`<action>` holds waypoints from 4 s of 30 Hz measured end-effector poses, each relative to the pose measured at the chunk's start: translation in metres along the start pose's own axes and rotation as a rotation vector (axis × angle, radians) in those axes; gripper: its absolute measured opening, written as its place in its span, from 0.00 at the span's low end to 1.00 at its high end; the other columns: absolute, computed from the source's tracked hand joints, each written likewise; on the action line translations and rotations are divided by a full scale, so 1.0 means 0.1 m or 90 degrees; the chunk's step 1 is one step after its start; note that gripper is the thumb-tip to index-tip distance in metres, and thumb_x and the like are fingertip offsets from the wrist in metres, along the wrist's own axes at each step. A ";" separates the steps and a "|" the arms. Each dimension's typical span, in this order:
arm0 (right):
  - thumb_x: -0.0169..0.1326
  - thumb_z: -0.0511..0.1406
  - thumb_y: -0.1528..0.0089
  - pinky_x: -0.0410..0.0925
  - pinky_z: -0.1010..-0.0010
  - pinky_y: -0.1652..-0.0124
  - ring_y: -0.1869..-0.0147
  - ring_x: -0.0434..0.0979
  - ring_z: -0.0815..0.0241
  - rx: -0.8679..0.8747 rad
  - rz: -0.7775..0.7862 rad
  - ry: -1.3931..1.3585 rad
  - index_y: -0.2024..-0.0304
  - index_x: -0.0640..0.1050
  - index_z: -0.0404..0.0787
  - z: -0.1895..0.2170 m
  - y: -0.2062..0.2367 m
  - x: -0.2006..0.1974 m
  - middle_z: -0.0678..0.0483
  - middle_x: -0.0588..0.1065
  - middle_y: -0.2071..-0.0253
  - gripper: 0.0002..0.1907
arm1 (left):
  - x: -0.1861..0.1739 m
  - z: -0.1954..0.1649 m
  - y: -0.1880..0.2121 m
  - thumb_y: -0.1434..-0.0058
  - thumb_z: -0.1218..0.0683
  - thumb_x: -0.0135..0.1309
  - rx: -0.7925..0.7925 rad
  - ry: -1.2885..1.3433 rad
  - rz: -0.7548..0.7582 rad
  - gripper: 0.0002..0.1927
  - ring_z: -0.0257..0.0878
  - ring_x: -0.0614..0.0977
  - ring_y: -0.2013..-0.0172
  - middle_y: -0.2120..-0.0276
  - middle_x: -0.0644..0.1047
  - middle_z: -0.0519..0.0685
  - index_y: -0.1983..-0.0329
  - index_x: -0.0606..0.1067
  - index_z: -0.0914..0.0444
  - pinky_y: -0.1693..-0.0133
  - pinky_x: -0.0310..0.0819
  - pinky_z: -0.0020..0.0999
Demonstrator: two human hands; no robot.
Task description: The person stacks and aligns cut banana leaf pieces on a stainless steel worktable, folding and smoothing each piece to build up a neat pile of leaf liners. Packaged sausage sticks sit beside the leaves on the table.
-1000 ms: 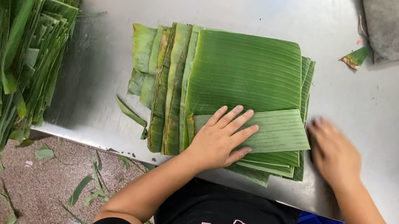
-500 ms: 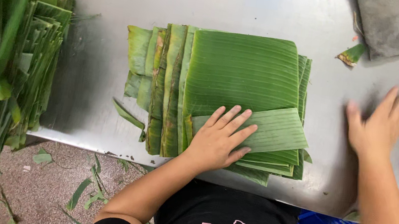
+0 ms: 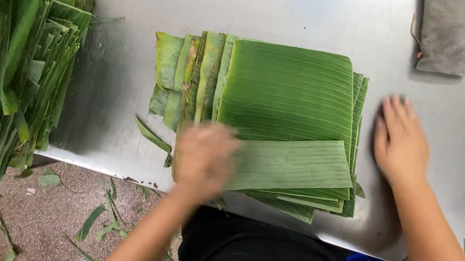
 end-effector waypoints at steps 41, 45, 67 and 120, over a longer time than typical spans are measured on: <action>0.67 0.50 0.53 0.63 0.58 0.37 0.29 0.66 0.47 -0.145 0.261 -0.139 0.34 0.69 0.43 1.05 0.10 -0.65 0.47 0.70 0.33 0.46 | 0.23 -0.62 0.05 0.44 0.50 0.62 0.108 -0.008 0.314 0.14 0.48 0.80 0.60 0.64 0.76 0.50 0.57 0.75 0.58 0.60 0.75 0.45; 0.66 0.52 0.54 0.64 0.59 0.38 0.30 0.68 0.49 -0.177 0.273 -0.095 0.35 0.71 0.48 0.98 0.16 -0.61 0.52 0.72 0.36 0.45 | -0.16 -0.34 0.06 0.39 0.54 0.56 0.011 -0.075 0.308 0.03 0.49 0.82 0.66 0.72 0.77 0.48 0.63 0.76 0.56 0.65 0.75 0.47; 0.46 0.44 0.26 0.61 0.49 0.27 0.25 0.67 0.45 0.370 -0.223 -1.363 0.32 0.69 0.35 -0.14 0.19 -0.90 0.45 0.67 0.29 0.26 | 0.03 -0.52 -0.11 0.40 0.51 0.61 0.143 0.000 0.103 0.14 0.50 0.82 0.53 0.51 0.81 0.48 0.52 0.79 0.56 0.51 0.72 0.45; 0.63 0.40 0.31 0.67 0.61 0.66 0.65 0.75 0.54 -0.257 -0.133 -0.058 0.55 0.77 0.45 1.31 -2.02 -0.49 0.57 0.73 0.69 0.09 | -0.07 0.38 -1.07 0.53 0.53 0.64 0.126 0.024 0.283 0.23 0.48 0.71 0.35 0.37 0.74 0.46 0.51 0.77 0.57 0.35 0.59 0.57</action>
Point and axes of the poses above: each hand's wrist, its own y-axis away from the middle knuckle, its own x-axis out of the palm, z = x × y, the point moved 4 cm from there along -y, towards the middle knuckle
